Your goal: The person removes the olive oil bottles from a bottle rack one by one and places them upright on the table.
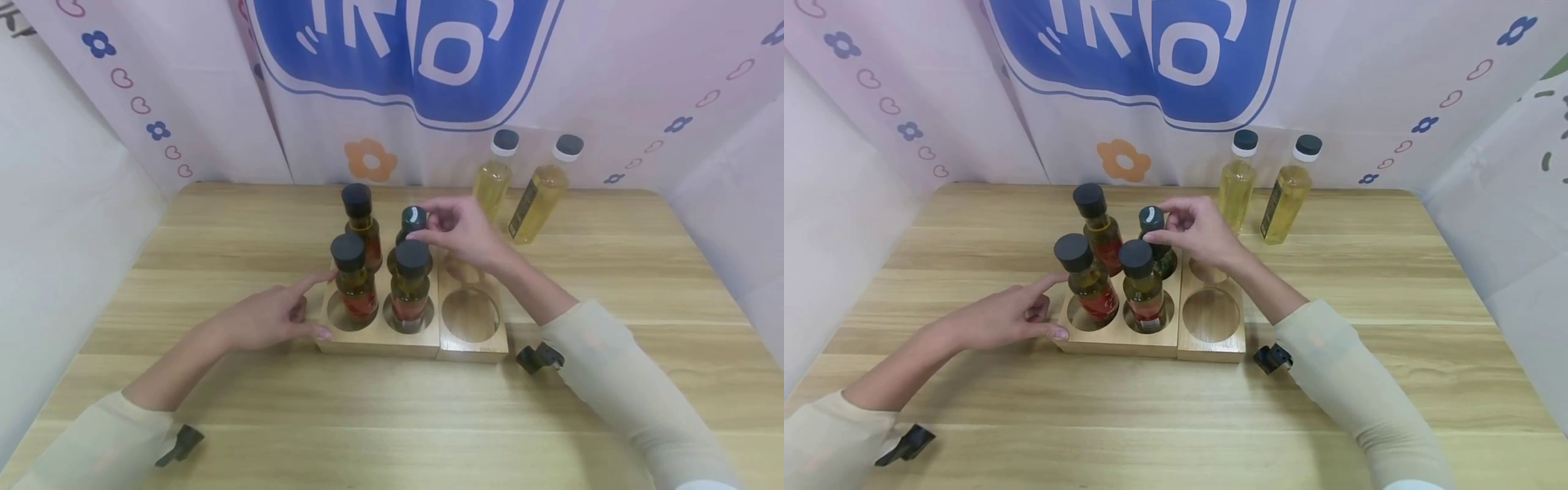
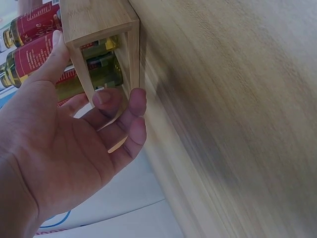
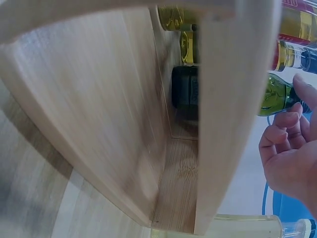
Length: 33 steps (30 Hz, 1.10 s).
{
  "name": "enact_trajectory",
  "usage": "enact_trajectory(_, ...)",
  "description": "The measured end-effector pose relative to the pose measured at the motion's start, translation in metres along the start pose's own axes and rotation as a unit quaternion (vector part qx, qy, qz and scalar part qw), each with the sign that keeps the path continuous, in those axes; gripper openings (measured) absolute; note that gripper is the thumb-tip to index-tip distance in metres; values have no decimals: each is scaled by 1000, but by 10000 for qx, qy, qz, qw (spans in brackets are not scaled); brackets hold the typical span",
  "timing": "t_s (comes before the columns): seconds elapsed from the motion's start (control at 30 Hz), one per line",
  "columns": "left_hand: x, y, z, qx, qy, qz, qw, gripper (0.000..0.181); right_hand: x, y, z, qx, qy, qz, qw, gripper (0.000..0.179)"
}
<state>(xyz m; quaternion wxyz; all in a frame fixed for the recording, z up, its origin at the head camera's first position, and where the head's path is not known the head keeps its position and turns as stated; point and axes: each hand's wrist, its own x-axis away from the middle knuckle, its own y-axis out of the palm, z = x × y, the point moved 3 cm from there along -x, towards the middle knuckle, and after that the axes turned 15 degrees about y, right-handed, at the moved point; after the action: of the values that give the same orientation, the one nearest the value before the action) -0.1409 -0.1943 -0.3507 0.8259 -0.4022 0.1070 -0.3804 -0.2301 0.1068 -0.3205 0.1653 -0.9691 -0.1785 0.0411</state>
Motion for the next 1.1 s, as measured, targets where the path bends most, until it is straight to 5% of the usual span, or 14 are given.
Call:
enact_trajectory(0.63,1,1,-1,20,98,-4,9999,101,1,1,-4,-71,190,68,9998,31)
enact_trajectory(1.1,0,2,0,-68,103,-18,9999,99,2,-8,-14,-623,312,102,9975,31)
